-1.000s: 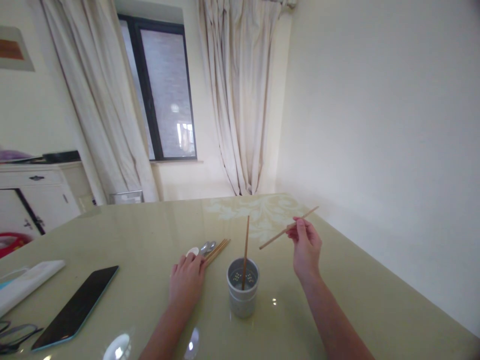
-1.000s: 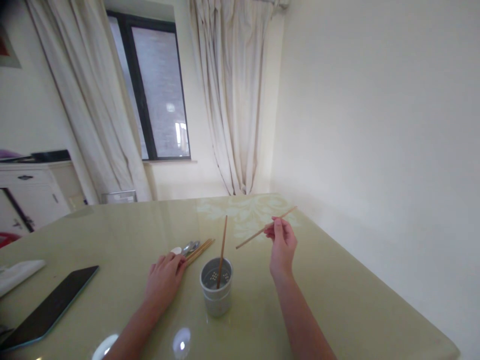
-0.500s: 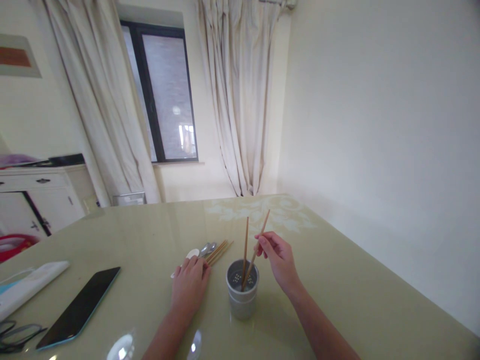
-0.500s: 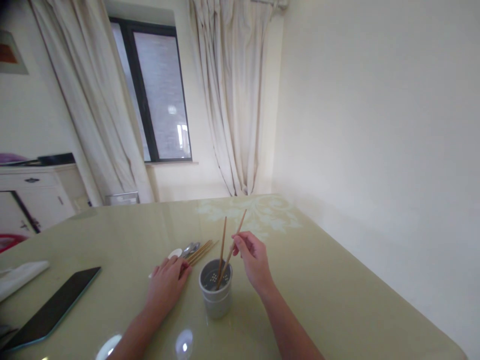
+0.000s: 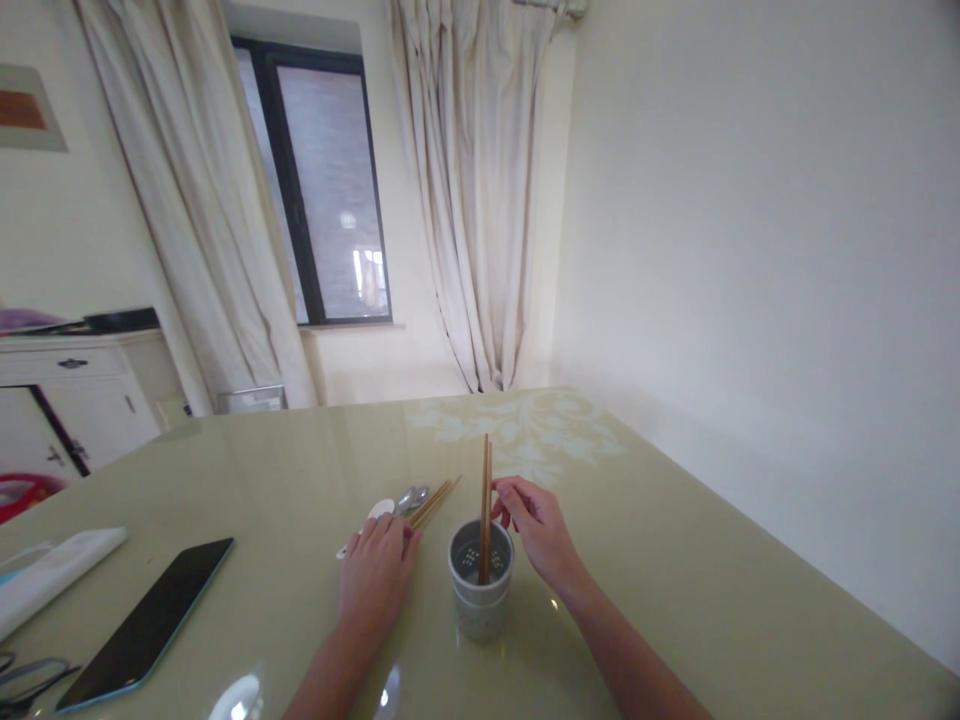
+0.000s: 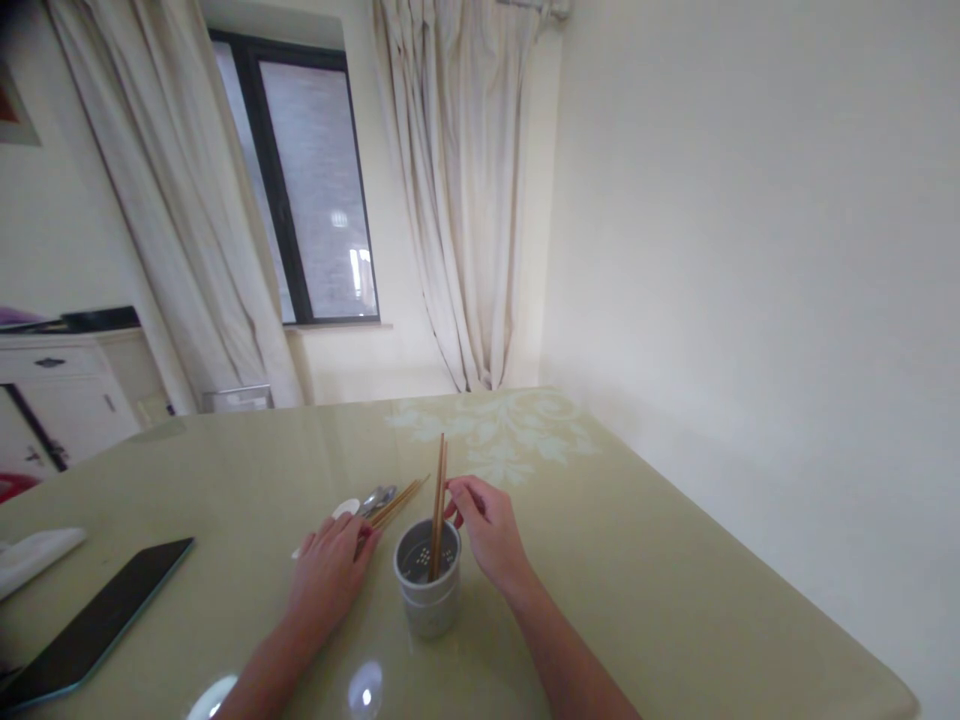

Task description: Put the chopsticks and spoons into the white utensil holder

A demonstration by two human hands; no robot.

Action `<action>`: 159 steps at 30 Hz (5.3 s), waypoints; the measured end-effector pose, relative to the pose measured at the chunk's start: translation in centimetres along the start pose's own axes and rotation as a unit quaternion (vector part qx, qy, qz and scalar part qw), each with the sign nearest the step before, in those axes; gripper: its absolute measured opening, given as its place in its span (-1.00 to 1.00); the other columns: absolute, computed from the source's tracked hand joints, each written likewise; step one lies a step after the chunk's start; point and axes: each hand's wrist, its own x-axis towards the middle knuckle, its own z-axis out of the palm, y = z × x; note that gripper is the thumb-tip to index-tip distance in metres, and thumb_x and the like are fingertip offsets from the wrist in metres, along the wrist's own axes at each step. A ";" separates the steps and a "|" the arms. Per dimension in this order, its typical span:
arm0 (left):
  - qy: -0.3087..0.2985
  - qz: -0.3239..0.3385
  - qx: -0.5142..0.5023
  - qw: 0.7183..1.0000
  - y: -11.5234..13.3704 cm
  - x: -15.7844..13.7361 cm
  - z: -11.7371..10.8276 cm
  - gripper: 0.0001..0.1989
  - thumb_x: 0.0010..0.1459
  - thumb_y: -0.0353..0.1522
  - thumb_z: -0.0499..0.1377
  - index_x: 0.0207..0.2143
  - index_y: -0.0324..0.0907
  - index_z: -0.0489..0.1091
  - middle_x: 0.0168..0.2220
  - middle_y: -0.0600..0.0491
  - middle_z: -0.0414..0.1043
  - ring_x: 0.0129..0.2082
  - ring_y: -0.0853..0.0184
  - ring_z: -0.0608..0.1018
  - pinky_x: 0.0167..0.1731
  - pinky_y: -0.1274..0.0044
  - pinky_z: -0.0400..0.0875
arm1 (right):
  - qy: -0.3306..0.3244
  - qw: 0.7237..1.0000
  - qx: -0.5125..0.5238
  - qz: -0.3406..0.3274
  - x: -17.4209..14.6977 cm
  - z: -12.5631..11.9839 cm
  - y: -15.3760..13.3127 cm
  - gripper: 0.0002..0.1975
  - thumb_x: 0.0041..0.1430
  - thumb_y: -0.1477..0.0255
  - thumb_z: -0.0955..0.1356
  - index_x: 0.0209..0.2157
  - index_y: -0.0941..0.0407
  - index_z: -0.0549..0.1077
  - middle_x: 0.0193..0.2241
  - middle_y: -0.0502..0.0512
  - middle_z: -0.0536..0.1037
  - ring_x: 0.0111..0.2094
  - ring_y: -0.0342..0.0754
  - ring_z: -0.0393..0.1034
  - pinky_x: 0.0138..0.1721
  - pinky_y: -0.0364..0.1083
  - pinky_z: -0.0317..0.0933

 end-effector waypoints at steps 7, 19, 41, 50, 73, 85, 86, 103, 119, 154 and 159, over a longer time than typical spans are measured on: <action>0.003 0.054 -0.299 0.953 2.1 -0.4 1.4 -0.70 0.44 -0.19 0.02 -0.25 -0.10 0.46 -0.27 0.01 0.60 -0.24 0.21 0.60 -0.18 0.42 0.46 | -0.022 0.994 0.035 0.102 0.0 1.3 2.8 -0.41 0.17 -0.15 0.44 -0.44 0.15 0.60 -0.54 0.03 0.57 -0.48 -0.06 0.41 -0.43 -0.12 0.21; 0.040 -0.004 -0.011 0.999 -0.8 0.2 0.2 -0.71 0.44 -0.32 0.02 -0.10 -0.12 0.56 -0.06 -0.08 0.62 -0.02 0.06 0.57 0.00 0.28 0.41 | 0.274 0.949 0.155 -0.013 2.2 -3.7 0.5 -0.48 0.13 -0.09 0.51 -0.19 0.09 0.55 -0.34 0.10 0.68 -0.40 -0.07 0.50 -0.35 -0.12 0.33; 0.004 0.040 -0.112 0.993 0.9 -0.1 0.6 -0.76 0.41 -0.29 0.06 -0.23 -0.10 0.52 -0.16 -0.05 0.64 -0.06 0.10 0.60 -0.02 0.31 0.39 | 0.009 0.993 0.039 0.109 0.3 0.6 2.9 -0.36 0.18 -0.20 0.40 -0.37 0.16 0.63 -0.48 0.07 0.55 -0.48 -0.07 0.35 -0.43 -0.10 0.18; 0.001 0.011 -0.311 0.950 2.2 -0.4 1.8 -0.67 0.39 -0.11 0.01 -0.24 -0.08 0.45 -0.27 -0.03 0.65 -0.24 0.13 0.65 -0.18 0.34 0.43 | 0.095 0.991 0.078 0.050 -0.2 1.1 1.9 -0.25 0.26 -0.32 0.21 -0.37 0.10 0.55 -0.57 -0.03 0.34 -0.55 -0.09 0.17 -0.50 -0.10 0.08; 0.016 0.014 -0.397 0.917 3.2 -0.5 0.4 -0.62 0.36 -0.06 0.04 -0.26 -0.12 0.50 -0.35 0.00 0.61 -0.35 0.20 0.59 -0.27 0.40 0.45 | 0.070 0.995 0.046 0.060 0.1 0.6 1.3 -0.39 0.21 -0.19 0.39 -0.46 0.11 0.52 -0.56 0.01 0.51 -0.61 -0.13 0.29 -0.56 -0.13 0.15; 0.043 0.016 -0.161 0.986 1.4 -0.2 0.2 -0.66 0.46 -0.26 -0.02 -0.14 -0.11 0.56 -0.11 -0.07 0.64 -0.05 0.11 0.60 0.00 0.31 0.44 | 0.179 0.978 0.103 0.009 1.2 -1.2 0.4 -0.45 0.17 -0.16 0.46 -0.33 0.08 0.48 -0.42 0.10 0.63 -0.45 -0.04 0.45 -0.47 -0.12 0.24; 0.044 -0.002 -0.093 0.995 0.9 -0.1 0.0 -0.68 0.45 -0.30 0.00 -0.12 -0.12 0.56 -0.08 -0.09 0.63 -0.01 0.08 0.59 0.01 0.29 0.42 | 0.227 0.969 0.091 -0.030 1.5 -2.3 -0.1 -0.48 0.20 -0.12 0.46 -0.31 0.09 0.48 -0.43 0.07 0.62 -0.47 -0.07 0.42 -0.45 -0.11 0.25; -0.010 -0.035 0.083 0.996 -0.4 -0.4 -0.6 -0.72 0.42 -0.34 0.04 -0.13 -0.16 0.56 -0.03 -0.13 0.59 0.04 0.07 0.55 -0.01 0.31 0.36 | 0.088 0.995 0.042 -0.011 0.5 -1.4 -1.1 -0.41 0.28 -0.16 0.36 -0.34 0.11 0.61 -0.49 0.07 0.56 -0.61 -0.12 0.36 -0.59 -0.12 0.18; -0.026 0.050 -0.295 0.954 2.6 -0.4 0.7 -0.68 0.45 -0.23 -0.03 -0.19 -0.12 0.48 -0.20 -0.05 0.63 -0.16 0.16 0.62 -0.09 0.37 0.47 | 0.065 0.983 0.136 0.103 0.4 1.5 2.5 -0.50 0.14 -0.09 0.50 -0.28 0.08 0.49 -0.38 0.09 0.67 -0.39 0.01 0.55 -0.39 -0.09 0.32; -0.016 0.085 -0.377 0.922 2.8 -0.6 1.1 -0.71 0.41 -0.25 0.02 -0.05 -0.11 0.51 -0.06 -0.10 0.65 -0.07 0.15 0.64 -0.03 0.33 0.52 | 0.009 0.974 0.173 0.149 0.0 2.5 3.5 -0.44 0.03 -0.13 0.55 -0.35 0.12 0.58 -0.46 0.06 0.62 -0.43 0.00 0.51 -0.34 -0.05 0.35; 0.091 0.004 -0.112 0.990 -0.3 0.5 0.5 -0.70 0.43 -0.36 0.00 -0.09 -0.14 0.55 -0.09 -0.09 0.63 -0.04 0.11 0.62 0.04 0.29 0.46 | 0.273 0.952 0.136 0.037 2.0 -2.4 2.3 -0.41 0.04 -0.14 0.52 -0.26 0.13 0.57 -0.46 0.01 0.56 -0.45 -0.08 0.42 -0.38 -0.09 0.31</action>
